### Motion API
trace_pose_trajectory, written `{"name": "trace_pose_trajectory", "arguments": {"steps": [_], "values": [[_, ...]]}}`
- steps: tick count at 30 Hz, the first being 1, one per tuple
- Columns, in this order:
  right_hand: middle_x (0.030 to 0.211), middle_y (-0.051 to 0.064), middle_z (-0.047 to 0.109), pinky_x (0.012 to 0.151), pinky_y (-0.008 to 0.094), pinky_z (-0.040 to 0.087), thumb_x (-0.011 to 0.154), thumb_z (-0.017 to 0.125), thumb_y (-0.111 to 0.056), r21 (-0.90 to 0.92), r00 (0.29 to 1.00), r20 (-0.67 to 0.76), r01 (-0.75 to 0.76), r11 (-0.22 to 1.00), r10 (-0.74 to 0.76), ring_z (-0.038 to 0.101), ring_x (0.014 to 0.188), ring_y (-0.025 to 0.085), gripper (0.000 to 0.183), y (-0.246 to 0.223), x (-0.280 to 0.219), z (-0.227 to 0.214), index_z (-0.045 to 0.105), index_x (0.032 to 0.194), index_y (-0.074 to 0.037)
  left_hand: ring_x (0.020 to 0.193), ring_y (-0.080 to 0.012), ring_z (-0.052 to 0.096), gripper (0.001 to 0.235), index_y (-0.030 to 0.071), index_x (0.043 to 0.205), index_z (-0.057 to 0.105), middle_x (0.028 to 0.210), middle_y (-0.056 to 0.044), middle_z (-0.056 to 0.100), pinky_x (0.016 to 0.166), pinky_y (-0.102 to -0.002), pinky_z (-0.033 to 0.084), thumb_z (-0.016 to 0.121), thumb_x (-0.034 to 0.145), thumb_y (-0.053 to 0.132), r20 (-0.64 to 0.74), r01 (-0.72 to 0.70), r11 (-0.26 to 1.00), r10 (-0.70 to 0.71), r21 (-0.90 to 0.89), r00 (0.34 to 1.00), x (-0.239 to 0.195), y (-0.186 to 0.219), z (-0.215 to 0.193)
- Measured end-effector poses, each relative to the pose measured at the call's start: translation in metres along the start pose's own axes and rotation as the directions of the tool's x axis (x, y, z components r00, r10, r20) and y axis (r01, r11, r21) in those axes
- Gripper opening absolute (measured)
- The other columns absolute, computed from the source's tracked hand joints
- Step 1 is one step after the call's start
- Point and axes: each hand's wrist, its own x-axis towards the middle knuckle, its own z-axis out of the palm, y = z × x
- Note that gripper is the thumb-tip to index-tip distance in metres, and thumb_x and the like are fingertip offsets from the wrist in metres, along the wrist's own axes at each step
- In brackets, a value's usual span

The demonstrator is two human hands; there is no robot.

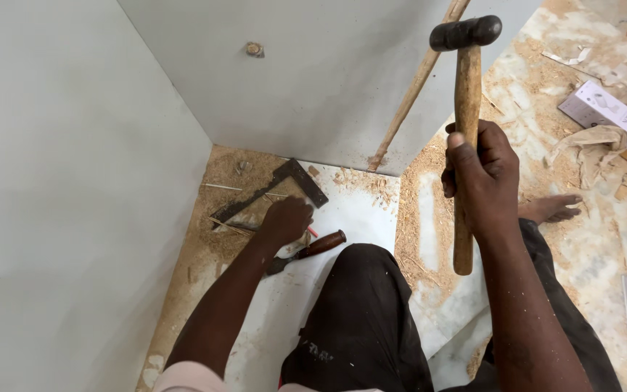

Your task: The person uses a hammer and chisel to remove a wooden strip from the base of a wall. They repeatedly strike the chisel to chip away the wood, creating sawdust on the floor.

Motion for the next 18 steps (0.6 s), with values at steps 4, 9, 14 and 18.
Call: {"name": "trace_pose_trajectory", "arguments": {"steps": [4, 9, 14, 18], "values": [[0.086, 0.002, 0.058, 0.054, 0.026, 0.05, 0.097, 0.066, -0.011, -0.146, 0.999, 0.044, 0.031, 0.989, -0.025, 0.055, 0.063, 0.008, 0.032, 0.001, -0.006, -0.003, 0.056, 0.126, -0.001, 0.105, -0.0298, 0.062, 0.027, 0.01, 0.101, 0.072, 0.104, -0.009, 0.067, 0.087, -0.046, 0.053, 0.072, 0.087, 0.033, -0.143, -0.03, 0.994, 0.014, -0.108, 0.99, -0.046, 0.012, 0.022], [0.079, 0.001, 0.056, 0.056, 0.025, 0.051, 0.101, 0.063, -0.02, -0.177, 0.996, 0.06, 0.073, 0.982, -0.063, 0.055, 0.062, 0.007, 0.038, -0.019, -0.007, -0.005, 0.056, 0.135, -0.005, 0.122, -0.031, 0.052, 0.045, 0.008, 0.114, 0.066, 0.127, -0.012, 0.056, 0.101, -0.049, 0.047, 0.084, 0.083, 0.035, -0.017, 0.019, 0.999, -0.02, -0.042, 1.0, -0.049, 0.046, 0.025], [0.072, 0.001, 0.052, 0.05, 0.028, 0.043, 0.101, 0.063, -0.024, -0.196, 0.997, 0.037, 0.074, 0.978, -0.068, 0.048, 0.057, 0.009, 0.037, -0.03, 0.001, -0.031, 0.058, 0.133, -0.006, 0.12, -0.0335, 0.05, 0.048, 0.007, 0.124, 0.061, 0.134, -0.015, 0.054, 0.097, -0.052, 0.044, 0.079, 0.082, 0.023, -0.182, -0.038, 0.985, 0.006, -0.17, 0.983, -0.058, 0.036, 0.058], [0.074, 0.001, 0.055, 0.051, 0.028, 0.045, 0.101, 0.065, -0.025, -0.142, 0.997, -0.01, 0.07, 0.987, -0.072, 0.05, 0.058, 0.01, 0.033, -0.035, 0.004, -0.046, 0.062, 0.126, -0.003, 0.117, -0.0333, 0.053, 0.042, 0.006, 0.132, 0.056, 0.123, -0.014, 0.056, 0.099, -0.047, 0.047, 0.065, 0.091, 0.005, -0.127, 0.053, 0.998, -0.05, 0.017, 0.991, -0.06, 0.005, 0.082]]}}
